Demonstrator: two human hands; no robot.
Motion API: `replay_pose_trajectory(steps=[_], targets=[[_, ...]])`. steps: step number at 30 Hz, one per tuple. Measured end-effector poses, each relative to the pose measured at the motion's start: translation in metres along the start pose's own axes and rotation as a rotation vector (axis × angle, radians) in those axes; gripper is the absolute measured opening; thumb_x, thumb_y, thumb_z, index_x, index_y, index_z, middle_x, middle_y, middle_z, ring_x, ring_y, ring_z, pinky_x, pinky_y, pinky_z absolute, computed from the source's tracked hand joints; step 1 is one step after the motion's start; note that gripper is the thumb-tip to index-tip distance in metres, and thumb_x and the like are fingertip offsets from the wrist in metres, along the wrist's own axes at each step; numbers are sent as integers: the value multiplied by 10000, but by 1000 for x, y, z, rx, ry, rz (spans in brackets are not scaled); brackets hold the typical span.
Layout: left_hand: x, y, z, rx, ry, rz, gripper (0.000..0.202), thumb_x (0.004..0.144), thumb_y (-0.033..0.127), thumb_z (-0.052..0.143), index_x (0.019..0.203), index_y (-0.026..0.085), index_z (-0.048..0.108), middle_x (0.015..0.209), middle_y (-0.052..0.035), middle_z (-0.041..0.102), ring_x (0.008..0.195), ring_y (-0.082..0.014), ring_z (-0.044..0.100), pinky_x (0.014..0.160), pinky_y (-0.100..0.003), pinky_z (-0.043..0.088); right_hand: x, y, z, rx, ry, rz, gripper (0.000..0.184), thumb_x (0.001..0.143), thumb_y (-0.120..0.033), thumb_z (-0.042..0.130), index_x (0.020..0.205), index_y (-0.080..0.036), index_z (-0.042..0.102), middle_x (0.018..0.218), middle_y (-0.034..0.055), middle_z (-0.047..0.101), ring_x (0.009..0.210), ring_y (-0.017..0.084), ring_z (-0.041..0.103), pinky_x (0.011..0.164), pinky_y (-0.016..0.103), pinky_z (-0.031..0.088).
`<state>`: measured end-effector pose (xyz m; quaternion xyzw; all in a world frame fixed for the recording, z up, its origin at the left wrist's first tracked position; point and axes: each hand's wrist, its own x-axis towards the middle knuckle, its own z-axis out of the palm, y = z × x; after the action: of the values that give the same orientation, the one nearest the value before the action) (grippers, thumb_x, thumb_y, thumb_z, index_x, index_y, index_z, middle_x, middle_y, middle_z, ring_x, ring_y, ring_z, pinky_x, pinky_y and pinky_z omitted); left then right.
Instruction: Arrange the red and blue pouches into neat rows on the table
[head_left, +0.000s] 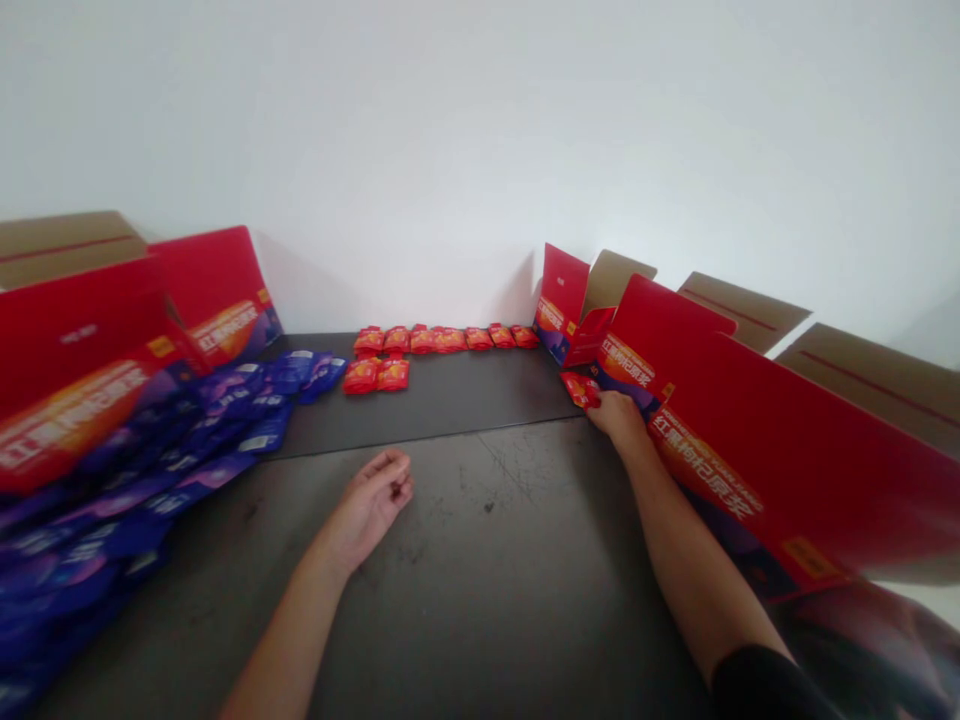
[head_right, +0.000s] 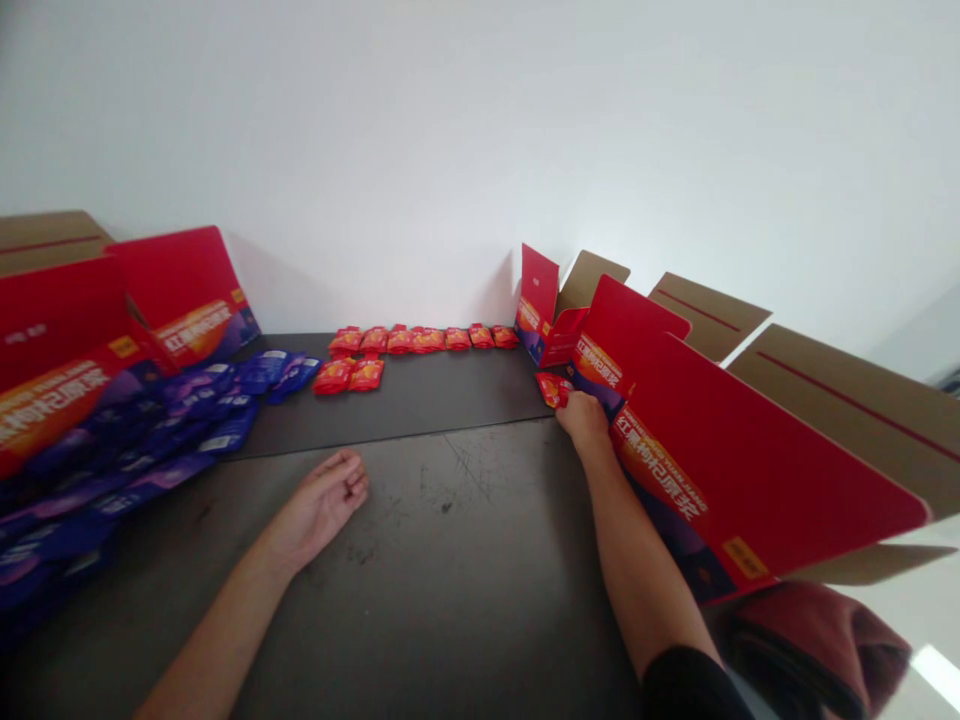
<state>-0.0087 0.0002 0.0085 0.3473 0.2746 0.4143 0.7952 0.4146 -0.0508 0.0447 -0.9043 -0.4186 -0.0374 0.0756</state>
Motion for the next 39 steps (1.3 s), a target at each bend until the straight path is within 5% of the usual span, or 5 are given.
replay_pose_trajectory(steps=[10, 17, 24, 32, 39], targets=[[-2, -1, 2, -36, -14, -27, 213, 741, 222, 841, 814, 147, 656, 719, 17, 549, 645, -79, 550, 610, -174, 471, -18, -27, -45, 141, 273, -99, 419, 928, -188, 469, 1268, -203, 714, 1092, 149, 756, 1018, 290, 710, 879, 362, 512], [-7, 8, 10, -51, -117, -218, 476, 920, 514, 620, 1193, 129, 684, 1147, -179, 700, 882, -218, 717, 707, -291, 583, -81, -104, -91, 655, 125, -806, 324, 1003, -332, 476, 1186, -268, 735, 1150, 56, 742, 1145, 269, 656, 1077, 467, 426], [-11, 1, 12, 8, -217, -261, 428, 883, 465, 697, 1075, 83, 721, 968, -179, 747, 834, -235, 730, 748, -320, 578, -122, -154, -61, 862, -126, -1274, 268, 1022, -351, 492, 1083, -330, 752, 1221, 22, 712, 1349, 240, 514, 1188, 515, 296], [-4, -5, 11, -26, -86, -6, 299, 810, 286, 806, 1059, 142, 723, 989, -86, 746, 819, -171, 701, 780, -312, 567, -140, -170, -9, 1327, -471, -705, 613, 901, -507, 671, 1457, -296, 523, 1378, 114, 615, 1163, 237, 644, 951, 415, 542], [-2, -1, 12, -129, 0, 36, 248, 807, 289, 809, 972, 135, 707, 894, -64, 729, 765, -152, 682, 745, -289, 556, -146, -175, -1, 1336, -692, -686, 424, 884, -548, 673, 1176, -249, 744, 1097, 61, 736, 984, 199, 668, 832, 331, 554]])
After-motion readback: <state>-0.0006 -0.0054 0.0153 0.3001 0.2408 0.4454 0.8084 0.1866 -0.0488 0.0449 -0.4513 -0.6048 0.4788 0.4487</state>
